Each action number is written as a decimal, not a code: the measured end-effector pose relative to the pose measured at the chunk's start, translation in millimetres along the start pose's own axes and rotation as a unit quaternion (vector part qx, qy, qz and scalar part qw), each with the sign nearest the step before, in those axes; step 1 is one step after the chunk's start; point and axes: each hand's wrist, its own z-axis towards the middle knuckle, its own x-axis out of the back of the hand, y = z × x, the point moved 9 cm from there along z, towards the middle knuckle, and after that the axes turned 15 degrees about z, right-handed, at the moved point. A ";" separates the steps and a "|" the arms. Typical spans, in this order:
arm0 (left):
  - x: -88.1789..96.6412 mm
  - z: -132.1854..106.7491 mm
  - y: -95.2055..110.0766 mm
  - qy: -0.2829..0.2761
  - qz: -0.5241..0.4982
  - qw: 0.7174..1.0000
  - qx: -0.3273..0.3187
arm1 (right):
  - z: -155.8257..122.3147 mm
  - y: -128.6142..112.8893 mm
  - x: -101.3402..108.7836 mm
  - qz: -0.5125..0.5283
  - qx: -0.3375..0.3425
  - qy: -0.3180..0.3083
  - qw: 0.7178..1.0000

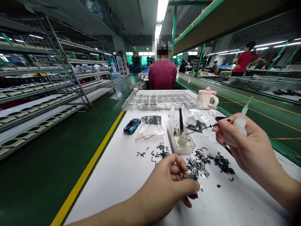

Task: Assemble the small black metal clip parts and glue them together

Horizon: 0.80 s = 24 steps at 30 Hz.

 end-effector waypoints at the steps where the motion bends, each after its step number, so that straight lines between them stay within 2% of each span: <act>1: 0.2 -0.1 -0.1 0.000 0.001 1.000 0.000 | 0.7 -0.6 -1.2 -0.015 0.011 -0.002 1.000; 4: 0.9 -0.2 -0.2 0.001 0.005 1.000 -0.003 | 2.3 2.9 -8.1 -0.058 0.017 -0.023 0.998; 9: 0.9 0.2 0.5 -0.003 0.017 1.000 -0.012 | 3.7 23.5 -18.0 -0.096 -0.052 -0.075 0.991; 12: 2.1 0.3 1.9 -0.001 0.024 1.000 -0.016 | 9.1 42.4 -6.5 -0.100 -0.092 -0.069 0.988; 17: 3.3 -0.5 3.0 -0.002 0.038 0.999 -0.023 | 22.2 77.9 26.8 -0.125 -0.129 -0.014 0.984; 20: 2.7 -1.8 3.5 -0.001 0.049 0.998 -0.032 | 24.9 92.0 30.5 -0.129 -0.145 -0.024 0.981; 24: 3.4 -4.6 11.8 0.010 0.070 0.996 -0.061 | 24.6 98.3 26.8 -0.127 -0.146 -0.054 0.980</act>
